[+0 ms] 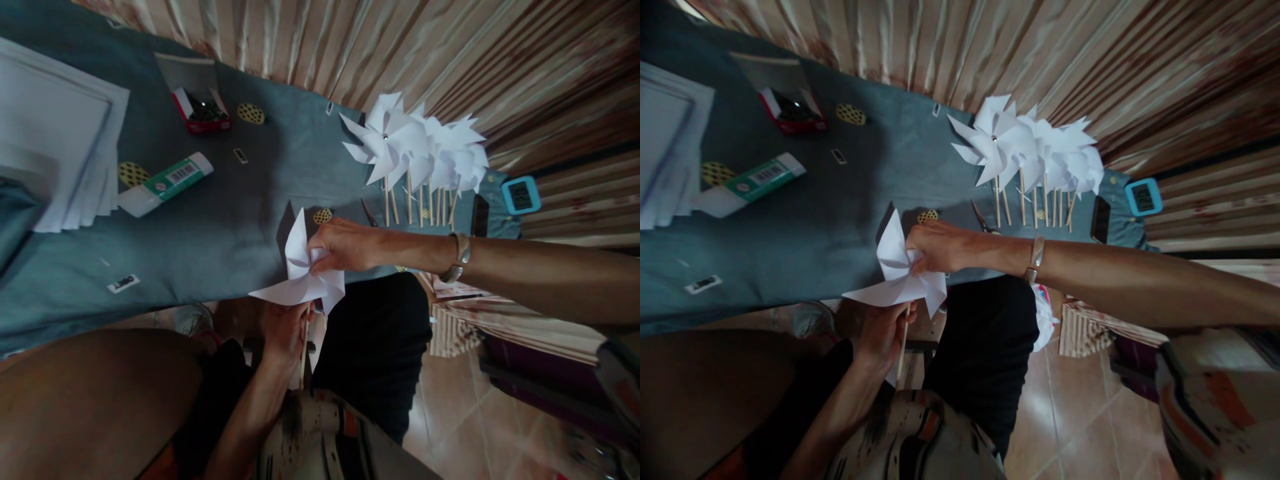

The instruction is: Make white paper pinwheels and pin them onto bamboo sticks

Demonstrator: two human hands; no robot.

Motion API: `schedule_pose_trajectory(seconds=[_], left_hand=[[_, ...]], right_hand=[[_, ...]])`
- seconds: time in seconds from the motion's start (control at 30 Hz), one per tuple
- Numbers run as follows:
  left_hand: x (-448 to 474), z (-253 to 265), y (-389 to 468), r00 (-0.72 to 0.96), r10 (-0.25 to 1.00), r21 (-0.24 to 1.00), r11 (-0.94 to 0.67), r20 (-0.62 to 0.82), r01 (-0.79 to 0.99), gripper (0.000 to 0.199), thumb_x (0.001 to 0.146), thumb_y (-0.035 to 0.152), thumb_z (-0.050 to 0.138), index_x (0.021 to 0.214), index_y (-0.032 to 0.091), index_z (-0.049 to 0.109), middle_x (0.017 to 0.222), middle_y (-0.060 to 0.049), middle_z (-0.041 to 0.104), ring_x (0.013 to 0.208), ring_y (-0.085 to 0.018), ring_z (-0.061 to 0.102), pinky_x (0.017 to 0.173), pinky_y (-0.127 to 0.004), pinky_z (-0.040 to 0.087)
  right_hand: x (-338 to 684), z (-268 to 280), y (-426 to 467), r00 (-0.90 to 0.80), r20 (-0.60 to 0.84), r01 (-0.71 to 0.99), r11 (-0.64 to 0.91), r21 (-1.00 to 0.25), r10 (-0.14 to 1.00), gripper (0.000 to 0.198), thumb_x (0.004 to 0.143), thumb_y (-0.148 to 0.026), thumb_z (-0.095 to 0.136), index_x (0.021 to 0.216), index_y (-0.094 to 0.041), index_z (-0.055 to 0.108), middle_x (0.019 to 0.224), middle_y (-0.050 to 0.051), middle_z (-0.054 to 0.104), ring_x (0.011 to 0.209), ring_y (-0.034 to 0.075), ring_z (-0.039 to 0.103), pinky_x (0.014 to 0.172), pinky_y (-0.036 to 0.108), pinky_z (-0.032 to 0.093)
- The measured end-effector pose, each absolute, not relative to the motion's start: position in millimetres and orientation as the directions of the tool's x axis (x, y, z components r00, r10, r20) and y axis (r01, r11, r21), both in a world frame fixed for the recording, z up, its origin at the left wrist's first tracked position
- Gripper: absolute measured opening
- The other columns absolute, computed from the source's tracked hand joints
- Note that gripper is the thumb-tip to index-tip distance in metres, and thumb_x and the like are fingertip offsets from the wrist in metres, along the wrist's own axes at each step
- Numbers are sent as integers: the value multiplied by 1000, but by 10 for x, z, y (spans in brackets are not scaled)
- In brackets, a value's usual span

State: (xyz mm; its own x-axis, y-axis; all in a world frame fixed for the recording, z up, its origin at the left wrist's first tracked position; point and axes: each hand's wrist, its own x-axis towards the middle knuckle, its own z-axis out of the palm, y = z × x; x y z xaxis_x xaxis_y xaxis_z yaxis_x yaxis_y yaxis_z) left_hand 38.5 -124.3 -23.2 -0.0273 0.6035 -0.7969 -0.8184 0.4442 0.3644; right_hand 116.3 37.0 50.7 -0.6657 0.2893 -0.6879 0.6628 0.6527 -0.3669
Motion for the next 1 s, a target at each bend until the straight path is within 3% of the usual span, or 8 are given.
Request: schedule_pose_trajectory(seconds=[0.13,0.47,0.77,1.0], left_hand=[[383,-213,-1228,-32,573,343,444,-819,-828,22,43,18,75,60,18,61,53,3,58,49,-8,47,48,-22,36],[386,-239,-1237,-29,587,366,465,-809,-806,18,47,17,72,53,19,55,52,4,54,48,-9,44,47,-22,35],[378,-296,-1265,33,553,294,491,-832,-820,24,46,19,77,60,19,58,64,1,62,56,-11,54,52,-23,40],[365,-277,-1268,125,588,267,534,-799,-802,23,49,25,79,66,14,68,59,-1,64,56,-11,55,53,-23,42]], right_hand=[[1182,509,371,-676,-679,650,665,-367,286,12,85,-26,71,85,-14,72,73,1,64,71,15,54,68,27,33],[1189,543,364,-678,-680,650,659,-378,279,12,87,-21,64,81,-13,70,73,3,64,67,14,52,66,27,32],[1139,531,368,-655,-693,660,675,-330,302,9,85,-20,66,82,-14,72,71,3,65,69,15,55,65,26,32],[1089,559,379,-623,-726,663,689,-292,292,12,87,-21,64,86,-15,74,74,4,68,74,16,58,67,27,34]])
